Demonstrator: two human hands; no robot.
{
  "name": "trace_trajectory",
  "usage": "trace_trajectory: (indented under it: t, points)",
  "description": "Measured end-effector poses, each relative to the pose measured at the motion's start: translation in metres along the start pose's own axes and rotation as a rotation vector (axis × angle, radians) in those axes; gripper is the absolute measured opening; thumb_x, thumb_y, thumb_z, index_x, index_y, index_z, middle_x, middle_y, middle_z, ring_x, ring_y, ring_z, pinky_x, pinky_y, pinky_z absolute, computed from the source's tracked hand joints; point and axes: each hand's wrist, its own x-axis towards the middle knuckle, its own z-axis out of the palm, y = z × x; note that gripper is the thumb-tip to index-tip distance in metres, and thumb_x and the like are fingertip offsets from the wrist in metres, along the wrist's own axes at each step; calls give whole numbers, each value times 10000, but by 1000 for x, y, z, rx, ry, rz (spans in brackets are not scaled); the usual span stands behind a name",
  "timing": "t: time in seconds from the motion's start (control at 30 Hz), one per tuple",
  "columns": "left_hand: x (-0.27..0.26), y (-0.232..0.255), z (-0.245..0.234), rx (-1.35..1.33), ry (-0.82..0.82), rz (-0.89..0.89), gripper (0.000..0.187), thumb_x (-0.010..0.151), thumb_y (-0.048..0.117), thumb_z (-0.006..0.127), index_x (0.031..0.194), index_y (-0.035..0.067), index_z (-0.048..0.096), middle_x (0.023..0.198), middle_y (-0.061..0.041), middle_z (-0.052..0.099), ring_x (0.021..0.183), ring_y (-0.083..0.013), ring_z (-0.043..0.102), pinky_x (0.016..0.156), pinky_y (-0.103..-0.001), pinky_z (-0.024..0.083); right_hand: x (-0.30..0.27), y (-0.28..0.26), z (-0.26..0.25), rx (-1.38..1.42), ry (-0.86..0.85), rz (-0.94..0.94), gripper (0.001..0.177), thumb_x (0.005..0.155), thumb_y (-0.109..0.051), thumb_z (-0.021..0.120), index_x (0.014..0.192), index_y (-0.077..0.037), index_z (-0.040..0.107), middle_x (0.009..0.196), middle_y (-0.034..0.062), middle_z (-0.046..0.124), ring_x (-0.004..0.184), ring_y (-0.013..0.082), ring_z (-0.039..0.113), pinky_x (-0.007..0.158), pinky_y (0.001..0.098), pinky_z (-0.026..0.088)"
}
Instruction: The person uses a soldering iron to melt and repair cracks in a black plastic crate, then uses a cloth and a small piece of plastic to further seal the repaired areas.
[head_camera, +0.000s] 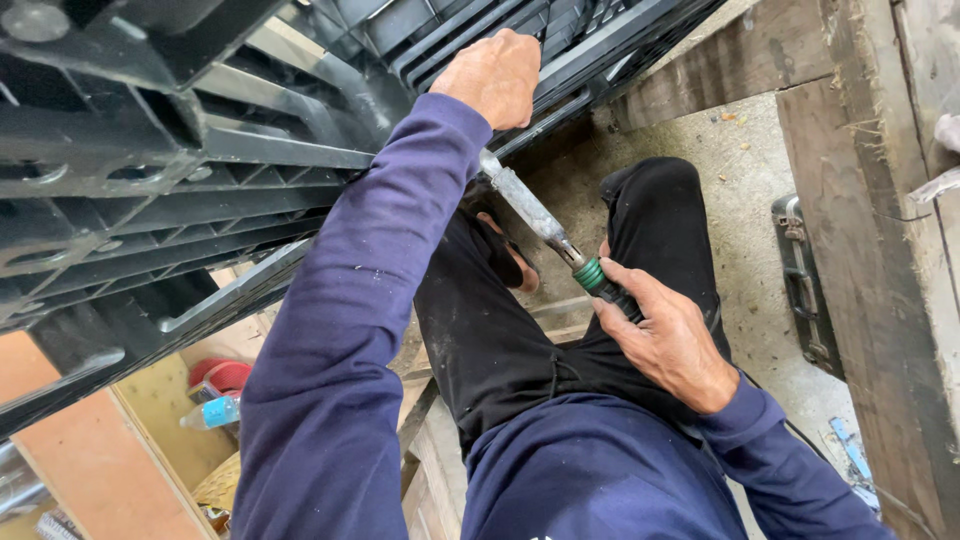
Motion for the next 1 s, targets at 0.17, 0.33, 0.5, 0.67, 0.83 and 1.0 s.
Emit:
trace_trajectory:
  t: [0.17,0.33,0.5,0.67,0.83,1.0]
  points:
    - [1,-2,4,10,2,20,283,735,177,890,891,-10,746,948,-228,737,875,-367,740,754,-425,598,4,-16,-10,-85,-20,-16,462,917,-126,715,1351,-17,602,1039,127,728,760,128,680,604,290,585]
    - [1,-2,5,14,23,2,286,739,178,890,901,-8,745,919,-223,746,878,-367,742,758,-423,599,4,-22,-15,-3,-30,-35,456,932,-117,682,1361,0,582,1193,146,722,879,131,706,638,285,613]
    - [-2,-3,4,-51,40,4,368,693,204,926,913,-15,728,944,-229,735,907,-387,726,780,-441,585,0,-13,-11,1,-41,53,454,927,-129,685,1357,-14,593,1073,124,733,811,113,703,637,277,604]
    - [-23,10,-18,-111,105,21,357,663,200,922,888,-4,734,934,-230,726,897,-410,704,767,-470,562,-10,3,-6,74,-15,124,419,941,-152,691,1337,-41,611,817,46,667,666,86,555,580,252,506]
    - [-69,94,-55,43,416,154,220,919,304,783,930,87,747,865,-146,717,816,-366,693,707,-485,497,-34,28,-2,335,8,430,458,919,-188,694,1365,-121,612,700,-9,591,553,61,478,478,265,436]
    - [-98,212,-57,-261,621,557,420,1040,282,748,1386,101,592,1223,-83,622,1053,-260,628,870,-395,538,-46,50,11,599,21,475,484,911,-184,706,1373,-121,574,661,-18,584,533,49,517,481,238,445]
